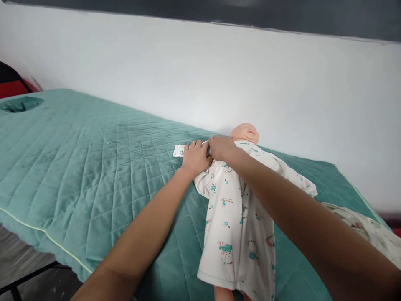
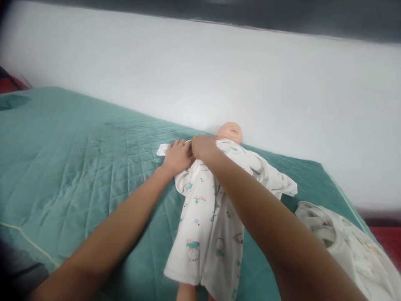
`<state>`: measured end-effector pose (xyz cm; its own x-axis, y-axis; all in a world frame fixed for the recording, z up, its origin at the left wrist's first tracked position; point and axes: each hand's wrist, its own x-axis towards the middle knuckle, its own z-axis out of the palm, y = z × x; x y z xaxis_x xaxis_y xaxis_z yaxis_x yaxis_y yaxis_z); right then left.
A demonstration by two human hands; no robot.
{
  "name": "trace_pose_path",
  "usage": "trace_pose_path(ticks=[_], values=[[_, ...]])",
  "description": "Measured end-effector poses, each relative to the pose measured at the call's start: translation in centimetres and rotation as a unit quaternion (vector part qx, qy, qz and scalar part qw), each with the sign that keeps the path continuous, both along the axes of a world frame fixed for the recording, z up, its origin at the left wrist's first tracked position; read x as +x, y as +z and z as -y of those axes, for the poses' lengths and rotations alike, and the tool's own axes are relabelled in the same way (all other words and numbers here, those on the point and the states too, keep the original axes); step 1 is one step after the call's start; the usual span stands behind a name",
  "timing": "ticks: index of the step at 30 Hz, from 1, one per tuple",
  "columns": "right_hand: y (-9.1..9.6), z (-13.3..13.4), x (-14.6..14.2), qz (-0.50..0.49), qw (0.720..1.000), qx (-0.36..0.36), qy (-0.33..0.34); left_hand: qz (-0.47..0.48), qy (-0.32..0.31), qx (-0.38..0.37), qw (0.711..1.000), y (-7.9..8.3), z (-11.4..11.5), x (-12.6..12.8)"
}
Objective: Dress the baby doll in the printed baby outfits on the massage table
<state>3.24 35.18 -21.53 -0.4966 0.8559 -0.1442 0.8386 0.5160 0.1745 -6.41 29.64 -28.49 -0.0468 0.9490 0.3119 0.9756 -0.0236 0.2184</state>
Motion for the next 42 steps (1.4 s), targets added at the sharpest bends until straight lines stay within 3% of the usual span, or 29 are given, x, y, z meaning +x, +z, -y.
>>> trace_pose_path(ticks=[4,13,19,31,37,40,42], values=[[0.2,-0.7,0.5,0.027,0.999,-0.024,-0.002,0.022,0.012,0.016,1.000,0.1,0.0,0.1],[2.2,0.6,3.1,0.044,0.997,0.012,0.058,0.060,0.050,0.037,0.996,0.9,0.7,-0.2],[3.3,0.6,5.1,0.048,0.998,0.033,0.024,0.052,0.087,0.005,0.995,0.6,0.6,-0.9],[5.9,1.7,7.5,0.040,0.998,0.054,-0.020,0.075,0.088,-0.060,0.991,-0.1,0.1,-1.7],[5.1,1.5,6.9,0.023,0.999,0.049,-0.005,0.112,0.116,-0.044,0.986,0.1,0.3,-1.5],[4.0,1.2,5.8,0.021,0.999,0.037,0.003,0.028,0.116,0.028,0.992,0.5,0.6,-0.9],[3.2,1.0,4.9,0.026,0.999,0.033,0.010,-0.038,0.072,0.059,0.995,0.6,0.8,-0.4]])
